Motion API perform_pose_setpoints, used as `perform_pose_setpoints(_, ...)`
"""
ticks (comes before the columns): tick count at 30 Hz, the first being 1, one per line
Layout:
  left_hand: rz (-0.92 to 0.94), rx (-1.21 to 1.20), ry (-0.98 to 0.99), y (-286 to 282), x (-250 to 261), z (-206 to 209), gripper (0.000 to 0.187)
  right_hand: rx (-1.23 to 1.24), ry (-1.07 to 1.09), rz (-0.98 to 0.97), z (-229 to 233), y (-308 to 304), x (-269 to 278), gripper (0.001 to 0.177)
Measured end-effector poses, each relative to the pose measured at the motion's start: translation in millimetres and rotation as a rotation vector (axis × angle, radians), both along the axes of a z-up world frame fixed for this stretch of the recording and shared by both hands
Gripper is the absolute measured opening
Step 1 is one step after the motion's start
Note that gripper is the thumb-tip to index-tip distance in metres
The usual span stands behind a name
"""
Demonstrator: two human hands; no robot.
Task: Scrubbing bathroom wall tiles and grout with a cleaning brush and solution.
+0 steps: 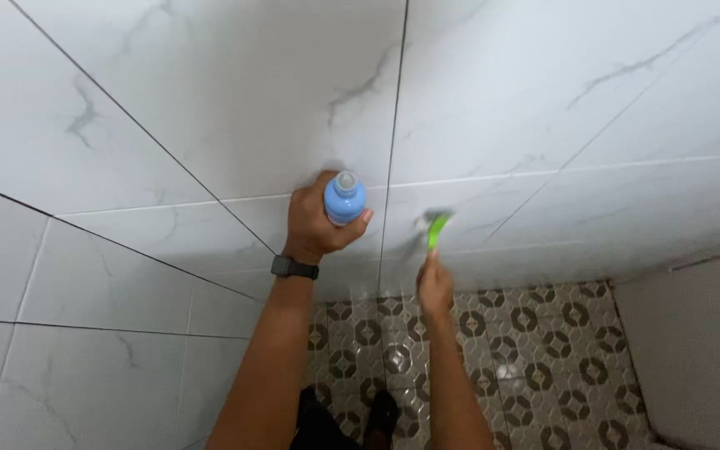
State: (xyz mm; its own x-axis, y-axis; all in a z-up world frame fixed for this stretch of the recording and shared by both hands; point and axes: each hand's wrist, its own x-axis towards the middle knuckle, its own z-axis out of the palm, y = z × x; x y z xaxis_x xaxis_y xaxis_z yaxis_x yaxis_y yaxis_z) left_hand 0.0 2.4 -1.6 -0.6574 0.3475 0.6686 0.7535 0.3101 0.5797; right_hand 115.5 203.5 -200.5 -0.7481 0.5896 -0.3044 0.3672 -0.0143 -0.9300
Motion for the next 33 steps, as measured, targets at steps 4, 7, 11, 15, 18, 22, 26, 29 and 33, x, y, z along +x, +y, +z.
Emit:
perform_pose_setpoints(4,-0.056,0.003,-0.095,-0.1,0.3,-4.9,0.041,0.044,-0.24,0.034,-67.2,7.4,28.7,0.058)
perform_pose_setpoints(7,-0.027,0.034,-0.033,3.2,3.0,1.5,0.043,0.086,-0.206,0.03,-22.3,18.6,16.4,0.063)
perform_pose_setpoints(11,-0.043,0.035,-0.039,1.5,3.2,0.9,0.042,0.064,-0.099,-0.104,90.8,33.8,-5.4,0.059)
perform_pose_setpoints(15,-0.018,-0.024,-0.032,-0.2,-4.2,-13.2,0.045,0.089,0.238,-0.132,125.7,52.7,-15.2,0.06)
perform_pose_setpoints(18,-0.037,0.018,-0.025,2.3,1.2,-1.8,0.042,0.117,-0.041,-0.107,45.0,52.6,-16.4,0.056)
perform_pose_setpoints(22,-0.032,0.009,-0.048,0.5,2.6,3.4,0.039,0.197,-0.346,0.028,-52.3,36.5,23.2,0.059)
perform_pose_setpoints(26,-0.066,0.008,-0.102,-3.9,2.5,6.9,0.035,0.097,-0.253,-0.05,-35.0,45.6,22.2,0.06)
perform_pose_setpoints(29,-0.06,0.007,-0.073,0.0,0.5,8.4,0.034,0.147,-0.074,-0.081,48.2,70.6,1.1,0.06)
perform_pose_setpoints(33,-0.042,-0.009,-0.136,-2.5,4.8,5.6,0.038,0.13,0.176,-0.149,181.1,79.1,-10.2,0.055)
